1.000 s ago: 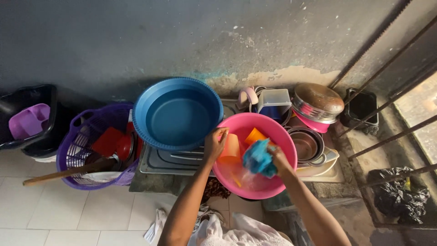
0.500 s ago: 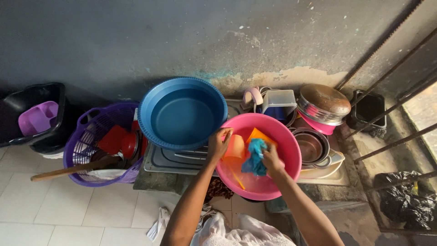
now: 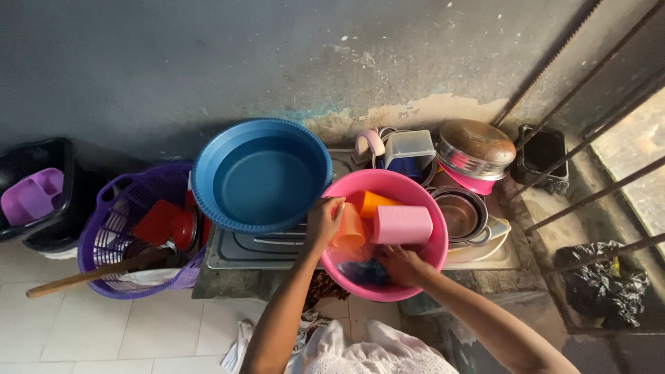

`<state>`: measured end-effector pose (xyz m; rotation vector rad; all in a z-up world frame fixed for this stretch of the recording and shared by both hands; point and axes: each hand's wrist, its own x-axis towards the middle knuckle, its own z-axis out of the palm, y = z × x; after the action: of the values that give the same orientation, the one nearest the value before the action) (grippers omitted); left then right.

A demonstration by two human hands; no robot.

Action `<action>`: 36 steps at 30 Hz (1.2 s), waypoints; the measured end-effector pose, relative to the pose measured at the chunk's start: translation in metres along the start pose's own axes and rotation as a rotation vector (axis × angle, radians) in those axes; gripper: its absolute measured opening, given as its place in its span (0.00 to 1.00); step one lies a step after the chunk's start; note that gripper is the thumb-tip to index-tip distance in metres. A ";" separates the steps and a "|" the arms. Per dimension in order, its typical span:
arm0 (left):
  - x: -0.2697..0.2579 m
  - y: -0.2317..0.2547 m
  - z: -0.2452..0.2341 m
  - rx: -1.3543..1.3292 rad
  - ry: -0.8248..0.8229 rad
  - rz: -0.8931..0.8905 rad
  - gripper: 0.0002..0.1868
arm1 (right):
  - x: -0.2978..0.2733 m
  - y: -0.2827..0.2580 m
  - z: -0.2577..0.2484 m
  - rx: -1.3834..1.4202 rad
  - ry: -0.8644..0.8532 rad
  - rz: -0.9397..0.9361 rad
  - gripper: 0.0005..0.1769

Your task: Washing kitchenware and a plastic bag in a soapy basin.

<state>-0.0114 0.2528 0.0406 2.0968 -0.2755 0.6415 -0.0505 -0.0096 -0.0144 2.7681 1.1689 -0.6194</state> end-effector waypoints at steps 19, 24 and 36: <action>-0.002 0.001 0.005 0.134 -0.122 -0.008 0.09 | 0.057 0.077 0.078 -0.102 -0.108 0.227 0.39; -0.003 0.008 0.000 0.173 -0.141 -0.008 0.09 | 0.025 0.042 -0.008 0.165 -0.120 0.019 0.41; -0.001 0.010 -0.001 0.076 -0.215 -0.141 0.11 | -0.012 0.070 -0.027 1.131 0.271 -0.365 0.43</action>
<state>-0.0165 0.2479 0.0472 2.2382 -0.2233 0.3477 0.0001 -0.0608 0.0089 3.6207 1.8328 -1.3040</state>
